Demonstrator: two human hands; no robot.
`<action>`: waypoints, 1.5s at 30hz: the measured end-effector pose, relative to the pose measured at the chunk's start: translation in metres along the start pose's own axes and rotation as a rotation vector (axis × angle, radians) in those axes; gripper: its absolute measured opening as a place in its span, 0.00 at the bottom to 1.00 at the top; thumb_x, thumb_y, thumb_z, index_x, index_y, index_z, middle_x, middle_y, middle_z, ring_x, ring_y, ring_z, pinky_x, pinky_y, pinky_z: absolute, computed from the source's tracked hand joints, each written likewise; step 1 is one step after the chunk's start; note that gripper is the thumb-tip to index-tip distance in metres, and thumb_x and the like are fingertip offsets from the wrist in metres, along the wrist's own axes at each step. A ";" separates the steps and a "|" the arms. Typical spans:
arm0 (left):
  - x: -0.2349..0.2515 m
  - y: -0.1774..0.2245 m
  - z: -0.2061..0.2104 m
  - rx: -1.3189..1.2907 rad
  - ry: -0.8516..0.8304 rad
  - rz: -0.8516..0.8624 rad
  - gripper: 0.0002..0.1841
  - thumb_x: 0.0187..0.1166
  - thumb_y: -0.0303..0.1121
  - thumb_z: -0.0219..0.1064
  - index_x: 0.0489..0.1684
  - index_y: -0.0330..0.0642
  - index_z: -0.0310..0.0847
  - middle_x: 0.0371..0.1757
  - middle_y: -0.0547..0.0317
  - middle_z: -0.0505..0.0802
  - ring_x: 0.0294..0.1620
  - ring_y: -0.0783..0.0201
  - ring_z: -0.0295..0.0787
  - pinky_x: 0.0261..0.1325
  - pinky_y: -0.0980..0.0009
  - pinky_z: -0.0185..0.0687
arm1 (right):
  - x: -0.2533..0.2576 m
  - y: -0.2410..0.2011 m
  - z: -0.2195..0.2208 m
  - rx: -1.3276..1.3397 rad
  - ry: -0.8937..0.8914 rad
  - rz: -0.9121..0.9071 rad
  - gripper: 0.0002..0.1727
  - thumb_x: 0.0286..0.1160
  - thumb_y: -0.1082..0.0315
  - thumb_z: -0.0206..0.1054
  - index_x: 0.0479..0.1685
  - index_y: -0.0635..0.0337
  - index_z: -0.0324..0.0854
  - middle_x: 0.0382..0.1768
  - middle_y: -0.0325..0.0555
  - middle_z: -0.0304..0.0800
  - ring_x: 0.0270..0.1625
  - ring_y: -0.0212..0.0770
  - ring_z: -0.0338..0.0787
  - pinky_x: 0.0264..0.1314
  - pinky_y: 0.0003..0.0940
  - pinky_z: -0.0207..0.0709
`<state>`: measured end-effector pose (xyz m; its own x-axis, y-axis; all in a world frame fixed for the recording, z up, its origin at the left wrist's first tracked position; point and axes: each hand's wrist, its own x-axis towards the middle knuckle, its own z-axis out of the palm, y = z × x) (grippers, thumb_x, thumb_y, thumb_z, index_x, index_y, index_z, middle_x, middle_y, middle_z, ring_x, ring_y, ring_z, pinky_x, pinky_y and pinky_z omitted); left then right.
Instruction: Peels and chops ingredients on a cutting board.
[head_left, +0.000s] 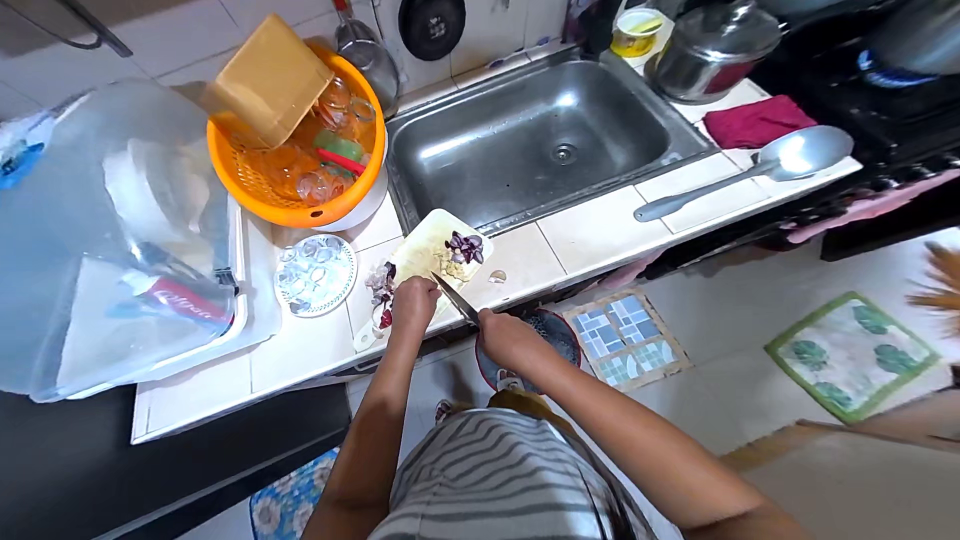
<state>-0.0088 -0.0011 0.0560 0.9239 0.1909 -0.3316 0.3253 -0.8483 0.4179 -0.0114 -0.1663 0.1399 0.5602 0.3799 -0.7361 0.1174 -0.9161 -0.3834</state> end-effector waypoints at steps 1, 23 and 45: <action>0.000 -0.001 0.000 -0.018 0.012 0.011 0.12 0.85 0.30 0.65 0.54 0.33 0.91 0.60 0.39 0.93 0.67 0.42 0.87 0.75 0.46 0.74 | 0.001 -0.001 0.000 -0.001 -0.006 0.001 0.21 0.92 0.72 0.45 0.77 0.71 0.67 0.71 0.70 0.80 0.77 0.64 0.79 0.76 0.59 0.70; -0.002 -0.004 0.001 -0.094 0.028 -0.029 0.12 0.84 0.31 0.67 0.53 0.32 0.91 0.54 0.40 0.95 0.62 0.44 0.90 0.72 0.48 0.76 | 0.025 -0.010 0.003 -0.058 -0.022 0.008 0.21 0.90 0.74 0.47 0.77 0.73 0.68 0.72 0.70 0.79 0.78 0.65 0.78 0.76 0.61 0.70; -0.002 -0.007 0.003 -0.114 0.060 -0.025 0.10 0.82 0.31 0.69 0.44 0.30 0.91 0.48 0.38 0.94 0.56 0.43 0.91 0.67 0.47 0.78 | 0.027 -0.012 0.011 -0.092 0.017 0.003 0.22 0.90 0.74 0.47 0.78 0.71 0.69 0.71 0.70 0.81 0.77 0.66 0.79 0.75 0.62 0.71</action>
<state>-0.0137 0.0026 0.0510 0.9244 0.2433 -0.2938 0.3661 -0.7818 0.5046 -0.0066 -0.1442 0.1189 0.5744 0.3758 -0.7272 0.1905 -0.9254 -0.3277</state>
